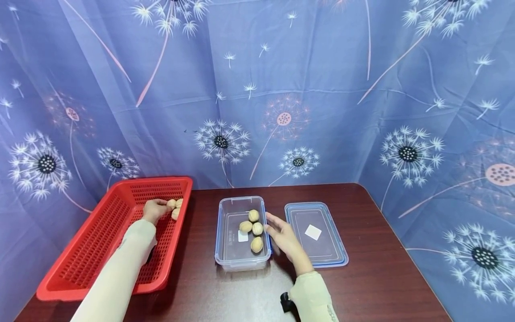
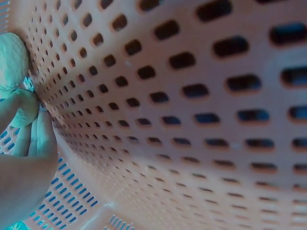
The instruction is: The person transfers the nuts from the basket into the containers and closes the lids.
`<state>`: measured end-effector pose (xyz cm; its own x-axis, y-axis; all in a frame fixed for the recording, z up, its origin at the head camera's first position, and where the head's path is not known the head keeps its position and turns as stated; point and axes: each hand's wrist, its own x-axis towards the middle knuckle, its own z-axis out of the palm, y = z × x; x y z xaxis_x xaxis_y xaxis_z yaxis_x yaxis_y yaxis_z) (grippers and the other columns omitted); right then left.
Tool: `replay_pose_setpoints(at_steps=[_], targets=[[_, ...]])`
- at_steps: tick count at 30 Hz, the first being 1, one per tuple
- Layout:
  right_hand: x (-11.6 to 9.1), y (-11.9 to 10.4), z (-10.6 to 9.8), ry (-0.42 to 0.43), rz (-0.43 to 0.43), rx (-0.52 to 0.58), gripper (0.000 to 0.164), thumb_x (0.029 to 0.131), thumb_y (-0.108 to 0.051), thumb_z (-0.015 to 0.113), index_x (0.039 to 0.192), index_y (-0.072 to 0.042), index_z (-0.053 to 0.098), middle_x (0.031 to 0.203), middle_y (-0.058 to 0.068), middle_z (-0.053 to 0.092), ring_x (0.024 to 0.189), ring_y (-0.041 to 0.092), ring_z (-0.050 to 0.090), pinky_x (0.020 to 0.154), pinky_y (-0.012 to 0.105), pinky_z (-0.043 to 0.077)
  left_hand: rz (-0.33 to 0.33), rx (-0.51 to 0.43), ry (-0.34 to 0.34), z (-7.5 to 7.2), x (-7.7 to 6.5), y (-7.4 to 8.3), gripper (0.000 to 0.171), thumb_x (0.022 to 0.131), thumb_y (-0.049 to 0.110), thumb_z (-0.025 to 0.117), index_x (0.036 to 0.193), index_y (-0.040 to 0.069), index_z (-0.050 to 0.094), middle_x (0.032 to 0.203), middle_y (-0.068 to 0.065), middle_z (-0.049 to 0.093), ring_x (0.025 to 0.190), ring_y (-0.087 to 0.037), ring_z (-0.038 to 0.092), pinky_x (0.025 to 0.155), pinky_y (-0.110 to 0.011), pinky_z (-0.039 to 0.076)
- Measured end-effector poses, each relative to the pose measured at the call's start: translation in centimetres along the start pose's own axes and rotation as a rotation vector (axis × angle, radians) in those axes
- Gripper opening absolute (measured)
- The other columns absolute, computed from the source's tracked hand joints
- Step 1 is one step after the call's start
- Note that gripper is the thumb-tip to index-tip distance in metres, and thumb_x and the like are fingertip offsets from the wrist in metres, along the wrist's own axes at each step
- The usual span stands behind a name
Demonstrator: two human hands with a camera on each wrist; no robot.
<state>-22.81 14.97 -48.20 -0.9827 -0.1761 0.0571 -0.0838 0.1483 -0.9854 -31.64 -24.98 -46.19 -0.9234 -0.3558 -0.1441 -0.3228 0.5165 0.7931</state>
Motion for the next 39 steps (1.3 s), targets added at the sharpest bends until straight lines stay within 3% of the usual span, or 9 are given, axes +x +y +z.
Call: replay_pose_setpoints(at_steps=[5,13,17,20,23,25,30,32,39], targets=[[0.1,-0.2,0.1,-0.003,0.001,-0.008,0.047,0.098,-0.007,0.054,0.142,0.005,0.042,0.142,0.023,0.045,0.131,0.033,0.043,0.108,0.043,0.034,0.018,-0.017,0.022,-0.3,0.1,0.1,0.031,0.087,0.009,0.067,0.113,-0.007,0.062,0.113,-0.027,0.057,0.071,-0.025,0.057,0.060,-0.033,0.047],[0.5,0.2,0.1,0.019,-0.003,-0.036,0.046,0.096,-0.006,0.055,0.140,0.004,0.044,0.138,0.023,0.049,0.128,0.034,0.047,0.106,0.043,0.037,0.024,-0.091,0.051,-1.0,-0.9,1.0,0.033,0.089,0.007,0.064,0.116,-0.012,0.060,0.122,-0.031,0.053,0.107,-0.042,0.051,0.090,-0.049,0.044],[0.5,0.3,0.1,0.020,0.008,-0.030,0.046,0.096,-0.005,0.055,0.140,0.004,0.045,0.138,0.022,0.050,0.128,0.033,0.047,0.106,0.044,0.036,0.028,-0.157,0.062,-1.3,-1.4,1.4,0.034,0.089,0.008,0.063,0.116,-0.012,0.059,0.120,-0.029,0.055,0.106,-0.038,0.053,0.090,-0.044,0.045],[0.2,-0.2,0.2,0.006,0.008,-0.021,0.047,0.097,-0.005,0.054,0.141,0.005,0.043,0.139,0.024,0.048,0.129,0.034,0.046,0.108,0.044,0.035,-0.001,-0.341,-0.004,-1.7,-2.2,1.9,0.031,0.091,0.006,0.062,0.117,-0.010,0.057,0.101,-0.019,0.062,0.087,-0.026,0.058,0.079,-0.040,0.050],[0.1,-0.2,0.2,-0.003,0.006,-0.013,0.047,0.097,-0.005,0.055,0.141,0.006,0.042,0.140,0.024,0.046,0.130,0.034,0.044,0.108,0.045,0.033,-0.056,-0.561,-0.079,-1.7,-1.8,1.4,0.025,0.091,0.006,0.063,0.113,-0.003,0.057,0.081,-0.009,0.061,0.068,-0.019,0.054,0.065,-0.041,0.050],[0.0,-0.2,0.3,-0.005,0.006,-0.008,0.047,0.097,-0.006,0.055,0.141,0.006,0.042,0.141,0.024,0.046,0.130,0.034,0.044,0.108,0.045,0.033,-0.081,-0.609,-0.078,-1.7,-1.8,1.6,0.025,0.092,0.007,0.062,0.115,-0.001,0.056,0.081,-0.008,0.060,0.066,-0.019,0.054,0.066,-0.045,0.051],[0.1,0.1,0.3,0.012,0.002,-0.022,0.047,0.097,-0.007,0.056,0.140,0.005,0.043,0.139,0.023,0.048,0.129,0.034,0.046,0.107,0.044,0.035,-0.021,-0.363,0.094,-1.8,-1.2,2.2,0.035,0.092,0.008,0.060,0.124,-0.006,0.057,0.120,-0.022,0.056,0.098,-0.027,0.055,0.090,-0.046,0.046],[0.1,0.2,0.2,0.019,0.004,-0.030,0.046,0.096,-0.006,0.056,0.140,0.004,0.044,0.138,0.022,0.049,0.128,0.034,0.047,0.107,0.044,0.036,-0.012,-0.328,0.137,-1.8,-1.0,2.5,0.036,0.090,0.007,0.060,0.124,-0.008,0.057,0.128,-0.025,0.051,0.109,-0.033,0.050,0.095,-0.046,0.042],[0.3,0.2,0.1,0.033,0.009,-0.029,0.045,0.096,-0.006,0.055,0.140,0.003,0.046,0.138,0.022,0.050,0.127,0.033,0.047,0.106,0.043,0.037,-0.010,-0.392,0.154,-2.0,-1.0,3.8,0.039,0.091,0.011,0.062,0.127,-0.005,0.057,0.131,-0.022,0.050,0.121,-0.034,0.045,0.103,-0.045,0.039]])
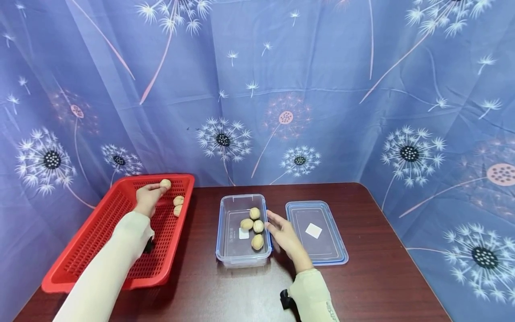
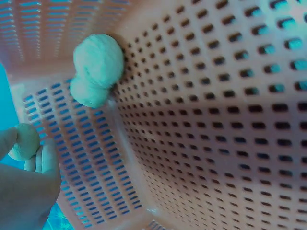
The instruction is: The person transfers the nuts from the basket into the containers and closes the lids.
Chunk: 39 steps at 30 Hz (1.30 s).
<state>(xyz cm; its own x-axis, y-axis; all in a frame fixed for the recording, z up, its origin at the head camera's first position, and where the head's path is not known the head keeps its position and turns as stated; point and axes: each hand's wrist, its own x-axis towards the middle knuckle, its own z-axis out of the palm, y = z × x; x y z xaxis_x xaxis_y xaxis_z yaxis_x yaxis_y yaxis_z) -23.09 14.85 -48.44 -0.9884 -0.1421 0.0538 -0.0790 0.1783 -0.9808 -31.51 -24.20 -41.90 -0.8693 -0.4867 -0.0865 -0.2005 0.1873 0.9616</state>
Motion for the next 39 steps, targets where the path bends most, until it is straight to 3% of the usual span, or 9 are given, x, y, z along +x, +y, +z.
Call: replay_pose_setpoints(at_steps=[10,18,24,34,39], targets=[[-0.1,0.1,-0.1,-0.012,0.003,-0.003,0.046,0.097,-0.007,0.055,0.141,0.003,0.044,0.140,0.021,0.048,0.129,0.033,0.045,0.108,0.044,0.034,0.019,-0.100,0.013,0.7,-0.6,1.7,0.039,0.090,0.014,0.066,0.125,-0.002,0.059,0.117,-0.015,0.059,0.109,-0.024,0.052,0.095,-0.033,0.042],[0.0,0.0,-0.1,-0.019,0.003,-0.001,0.046,0.098,-0.007,0.054,0.141,0.003,0.044,0.141,0.021,0.047,0.130,0.032,0.045,0.108,0.044,0.034,0.059,-0.179,0.017,1.6,-1.7,2.9,0.037,0.088,0.014,0.070,0.119,-0.004,0.061,0.093,-0.001,0.060,0.085,-0.007,0.054,0.079,-0.021,0.045],[0.1,0.0,-0.1,-0.018,0.012,0.005,0.045,0.098,-0.006,0.054,0.141,0.003,0.044,0.140,0.021,0.048,0.130,0.032,0.044,0.108,0.043,0.034,0.076,-0.260,-0.022,2.6,-2.4,4.1,0.038,0.087,0.014,0.071,0.119,-0.004,0.060,0.092,0.001,0.059,0.082,-0.005,0.055,0.087,-0.026,0.046],[0.1,0.0,-0.1,-0.036,0.025,0.018,0.048,0.098,-0.007,0.054,0.142,0.004,0.041,0.143,0.023,0.044,0.132,0.034,0.042,0.109,0.045,0.032,0.047,-0.302,-0.087,4.4,-4.0,6.0,0.038,0.086,0.016,0.072,0.120,0.002,0.062,0.097,0.000,0.059,0.089,-0.012,0.055,0.097,-0.039,0.045],[0.3,0.1,-0.1,-0.037,0.031,0.013,0.048,0.098,-0.007,0.053,0.143,0.004,0.040,0.143,0.023,0.044,0.132,0.034,0.042,0.109,0.045,0.032,0.101,-0.323,-0.088,4.9,-4.8,7.4,0.037,0.086,0.014,0.073,0.119,-0.002,0.063,0.096,-0.003,0.060,0.085,-0.010,0.055,0.094,-0.034,0.046]])
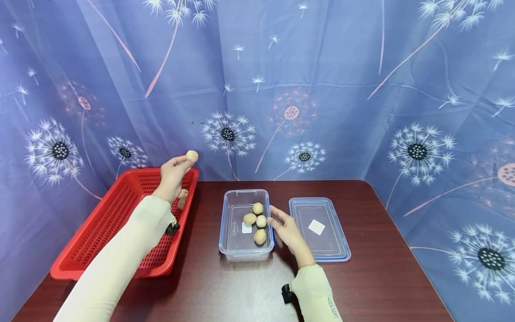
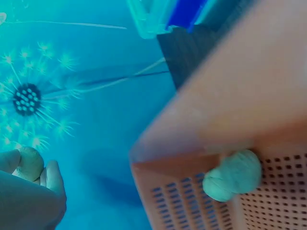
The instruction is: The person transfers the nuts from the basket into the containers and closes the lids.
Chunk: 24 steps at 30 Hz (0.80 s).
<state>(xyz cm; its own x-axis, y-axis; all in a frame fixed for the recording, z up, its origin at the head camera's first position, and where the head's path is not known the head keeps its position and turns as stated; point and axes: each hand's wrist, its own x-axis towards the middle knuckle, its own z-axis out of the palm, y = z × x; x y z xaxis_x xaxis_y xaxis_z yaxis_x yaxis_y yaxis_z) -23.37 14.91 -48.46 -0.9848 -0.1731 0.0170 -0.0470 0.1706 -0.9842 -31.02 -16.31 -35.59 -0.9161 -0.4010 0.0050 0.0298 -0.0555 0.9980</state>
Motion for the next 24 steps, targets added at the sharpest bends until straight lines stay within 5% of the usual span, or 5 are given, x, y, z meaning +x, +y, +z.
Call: replay_pose_setpoints(at_steps=[10,15,24], targets=[[-0.2,-0.3,0.0,0.000,-0.001,0.005,0.048,0.098,-0.008,0.054,0.143,0.004,0.041,0.142,0.023,0.045,0.132,0.033,0.042,0.109,0.044,0.032,0.034,-0.084,-0.070,3.8,-1.7,1.0,0.035,0.085,0.007,0.072,0.117,-0.007,0.064,0.086,-0.001,0.059,0.079,-0.007,0.056,0.088,-0.029,0.049],[-0.1,-0.1,0.0,0.003,0.000,0.008,0.048,0.099,-0.009,0.053,0.143,0.003,0.040,0.144,0.022,0.043,0.133,0.032,0.041,0.110,0.044,0.031,0.028,-0.134,-0.106,6.1,-2.8,0.3,0.035,0.085,0.004,0.072,0.115,-0.009,0.063,0.085,-0.002,0.061,0.078,-0.007,0.057,0.093,-0.035,0.048],[0.0,0.0,0.0,0.015,-0.001,-0.010,0.047,0.097,-0.008,0.055,0.142,0.001,0.044,0.141,0.020,0.047,0.130,0.032,0.044,0.108,0.044,0.033,-0.015,-0.082,-0.166,8.1,-4.7,-2.0,0.030,0.083,0.005,0.073,0.110,-0.007,0.067,0.086,-0.005,0.066,0.076,-0.010,0.060,0.076,-0.022,0.051]])
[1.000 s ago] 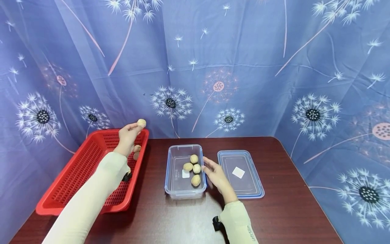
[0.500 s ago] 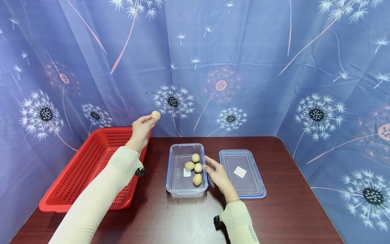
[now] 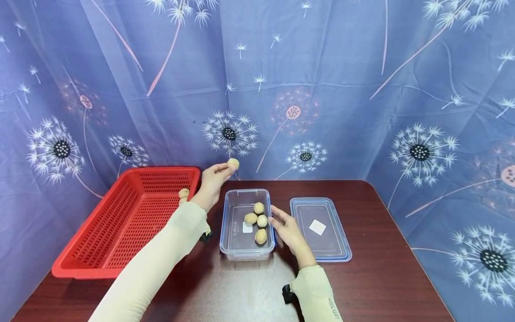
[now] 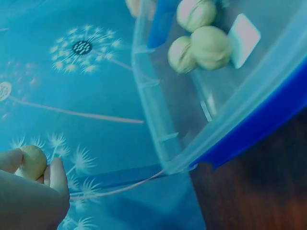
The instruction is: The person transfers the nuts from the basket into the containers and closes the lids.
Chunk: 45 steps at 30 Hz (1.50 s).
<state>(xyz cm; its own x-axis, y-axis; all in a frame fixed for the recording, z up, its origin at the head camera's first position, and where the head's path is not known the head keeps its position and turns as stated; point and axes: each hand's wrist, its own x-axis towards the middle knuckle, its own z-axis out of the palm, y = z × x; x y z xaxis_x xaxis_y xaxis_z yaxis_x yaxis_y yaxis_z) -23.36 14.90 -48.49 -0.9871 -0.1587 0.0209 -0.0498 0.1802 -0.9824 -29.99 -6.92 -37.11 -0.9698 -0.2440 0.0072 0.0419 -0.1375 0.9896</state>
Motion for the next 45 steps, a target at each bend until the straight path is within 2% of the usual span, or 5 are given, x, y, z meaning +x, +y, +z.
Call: replay_pose_setpoints(at_steps=[14,35,39,43,45], targets=[[0.4,0.0,-0.3,-0.006,0.003,0.006,0.047,0.097,-0.009,0.055,0.142,0.000,0.044,0.142,0.020,0.047,0.131,0.031,0.043,0.109,0.044,0.032,-0.088,0.124,-0.097,0.8,-1.6,-4.5,0.025,0.083,0.003,0.070,0.105,-0.009,0.068,0.083,-0.006,0.067,0.079,-0.015,0.064,0.079,-0.027,0.054],[0.1,0.4,0.2,-0.011,0.015,0.027,0.048,0.098,-0.008,0.054,0.143,0.002,0.042,0.143,0.020,0.045,0.132,0.032,0.042,0.109,0.044,0.031,-0.237,0.316,-0.084,1.3,-2.0,-8.9,0.022,0.084,0.003,0.067,0.101,-0.011,0.062,0.096,-0.015,0.062,0.097,-0.028,0.060,0.090,-0.038,0.050],[0.1,0.5,0.2,-0.018,0.010,0.046,0.048,0.098,-0.008,0.055,0.143,0.003,0.041,0.143,0.021,0.044,0.133,0.032,0.041,0.110,0.044,0.030,-0.245,0.395,-0.079,1.7,-1.1,-10.3,0.022,0.086,0.004,0.068,0.102,-0.010,0.062,0.106,-0.021,0.061,0.104,-0.032,0.058,0.093,-0.041,0.048],[0.0,0.2,0.1,-0.012,0.005,0.028,0.048,0.098,-0.008,0.054,0.143,0.003,0.041,0.143,0.021,0.045,0.132,0.032,0.042,0.110,0.044,0.031,-0.161,0.380,-0.091,1.5,1.6,-14.5,0.022,0.083,0.011,0.073,0.095,-0.006,0.065,0.098,-0.017,0.063,0.093,-0.025,0.061,0.083,-0.032,0.052],[-0.1,0.0,0.0,-0.007,0.000,0.023,0.048,0.098,-0.009,0.055,0.142,0.002,0.042,0.142,0.020,0.046,0.131,0.032,0.043,0.109,0.043,0.032,-0.165,0.376,-0.095,1.6,1.5,-14.1,0.025,0.085,0.011,0.071,0.100,-0.008,0.064,0.102,-0.020,0.062,0.099,-0.026,0.060,0.087,-0.032,0.051]])
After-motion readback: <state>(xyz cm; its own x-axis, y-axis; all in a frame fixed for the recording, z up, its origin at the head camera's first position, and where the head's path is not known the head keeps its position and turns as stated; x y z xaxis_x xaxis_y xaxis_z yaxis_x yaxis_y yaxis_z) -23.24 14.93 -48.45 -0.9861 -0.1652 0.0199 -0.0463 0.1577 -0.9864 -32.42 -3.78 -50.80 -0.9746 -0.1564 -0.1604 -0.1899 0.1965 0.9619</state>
